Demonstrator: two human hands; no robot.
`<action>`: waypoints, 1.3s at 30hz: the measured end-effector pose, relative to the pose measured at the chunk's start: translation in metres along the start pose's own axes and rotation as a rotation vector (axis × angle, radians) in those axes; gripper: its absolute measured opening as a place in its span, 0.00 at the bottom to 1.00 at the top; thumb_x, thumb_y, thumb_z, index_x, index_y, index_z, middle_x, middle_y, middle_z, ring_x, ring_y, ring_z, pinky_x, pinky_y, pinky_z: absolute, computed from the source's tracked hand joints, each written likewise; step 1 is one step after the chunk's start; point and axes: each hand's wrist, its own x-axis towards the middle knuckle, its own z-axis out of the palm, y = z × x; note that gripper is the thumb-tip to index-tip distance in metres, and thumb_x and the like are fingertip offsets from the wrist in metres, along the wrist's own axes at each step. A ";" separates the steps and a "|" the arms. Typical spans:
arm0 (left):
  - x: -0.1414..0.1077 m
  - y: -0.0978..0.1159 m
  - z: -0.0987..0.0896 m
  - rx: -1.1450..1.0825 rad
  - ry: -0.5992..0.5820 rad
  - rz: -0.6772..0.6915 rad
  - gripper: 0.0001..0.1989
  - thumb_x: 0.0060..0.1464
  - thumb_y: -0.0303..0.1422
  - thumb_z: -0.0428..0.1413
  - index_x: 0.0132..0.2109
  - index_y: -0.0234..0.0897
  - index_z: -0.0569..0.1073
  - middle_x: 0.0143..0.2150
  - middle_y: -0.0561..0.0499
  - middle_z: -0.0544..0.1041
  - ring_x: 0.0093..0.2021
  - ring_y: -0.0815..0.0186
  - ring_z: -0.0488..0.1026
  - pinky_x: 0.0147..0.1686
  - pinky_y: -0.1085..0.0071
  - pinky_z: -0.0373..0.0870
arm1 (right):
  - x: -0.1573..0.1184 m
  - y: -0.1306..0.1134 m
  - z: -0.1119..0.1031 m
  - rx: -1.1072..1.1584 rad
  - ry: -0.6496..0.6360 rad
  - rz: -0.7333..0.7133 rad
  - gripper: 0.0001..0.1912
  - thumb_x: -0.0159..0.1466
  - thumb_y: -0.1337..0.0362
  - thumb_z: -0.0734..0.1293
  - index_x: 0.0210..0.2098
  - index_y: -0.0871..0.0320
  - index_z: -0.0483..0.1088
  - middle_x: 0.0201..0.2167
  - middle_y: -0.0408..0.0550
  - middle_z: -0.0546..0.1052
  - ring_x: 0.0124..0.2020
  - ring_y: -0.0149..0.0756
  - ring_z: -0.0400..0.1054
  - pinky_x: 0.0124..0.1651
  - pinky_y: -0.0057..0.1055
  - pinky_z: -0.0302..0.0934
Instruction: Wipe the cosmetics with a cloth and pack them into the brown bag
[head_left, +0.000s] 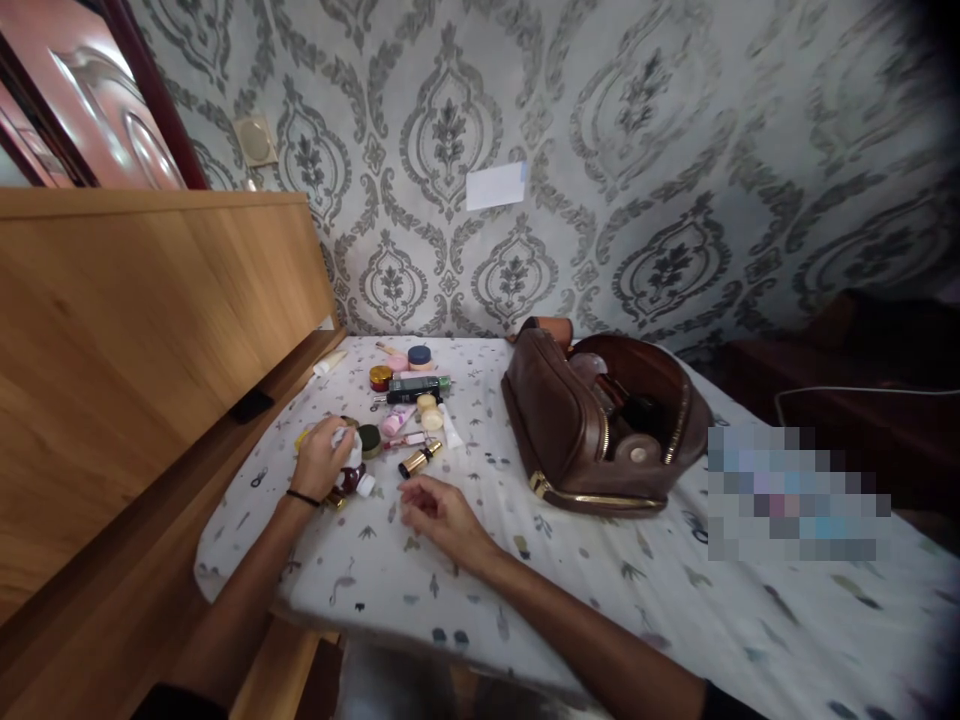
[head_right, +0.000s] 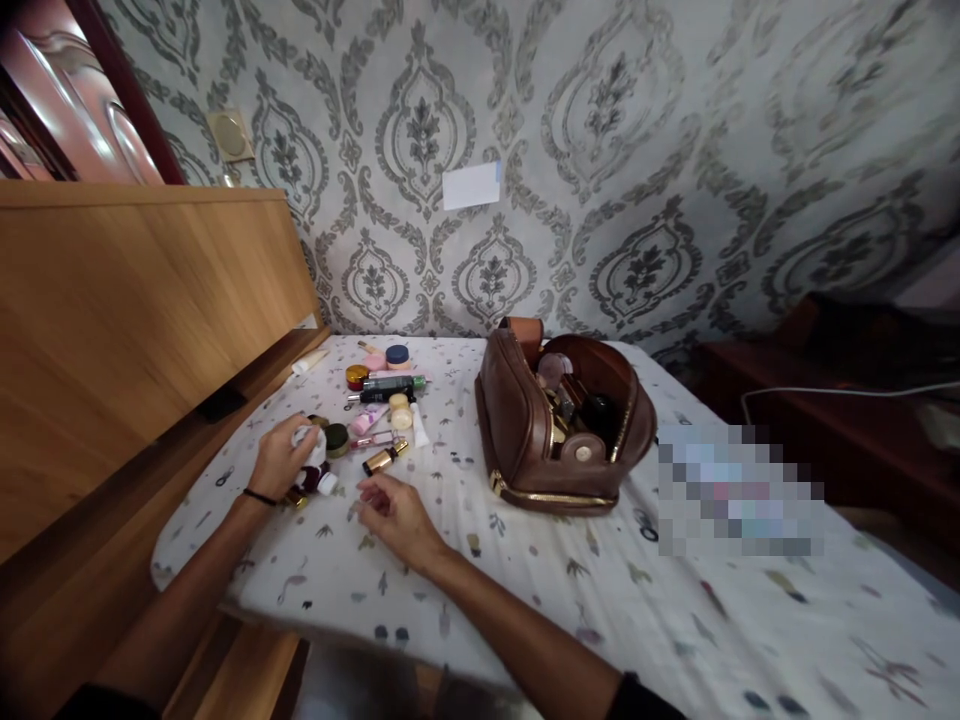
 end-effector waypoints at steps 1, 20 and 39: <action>0.002 0.001 0.000 -0.010 0.020 -0.013 0.10 0.59 0.36 0.49 0.32 0.39 0.70 0.28 0.53 0.73 0.30 0.65 0.69 0.35 0.70 0.64 | 0.000 0.001 0.000 -0.002 0.002 0.012 0.14 0.57 0.61 0.68 0.42 0.59 0.71 0.33 0.45 0.73 0.28 0.30 0.67 0.30 0.27 0.63; 0.025 0.088 0.017 -0.606 0.162 -0.224 0.13 0.60 0.41 0.49 0.32 0.38 0.70 0.24 0.57 0.68 0.26 0.68 0.65 0.28 0.74 0.63 | -0.007 -0.020 -0.027 0.315 0.132 0.013 0.23 0.51 0.48 0.75 0.38 0.57 0.71 0.25 0.41 0.75 0.24 0.31 0.68 0.30 0.29 0.64; 0.022 0.074 0.060 -0.721 -0.084 -0.241 0.12 0.54 0.41 0.53 0.29 0.37 0.69 0.26 0.53 0.70 0.29 0.67 0.67 0.32 0.71 0.64 | -0.016 -0.018 -0.047 -0.117 0.296 -0.172 0.12 0.61 0.55 0.68 0.39 0.57 0.70 0.33 0.46 0.75 0.32 0.36 0.70 0.36 0.31 0.66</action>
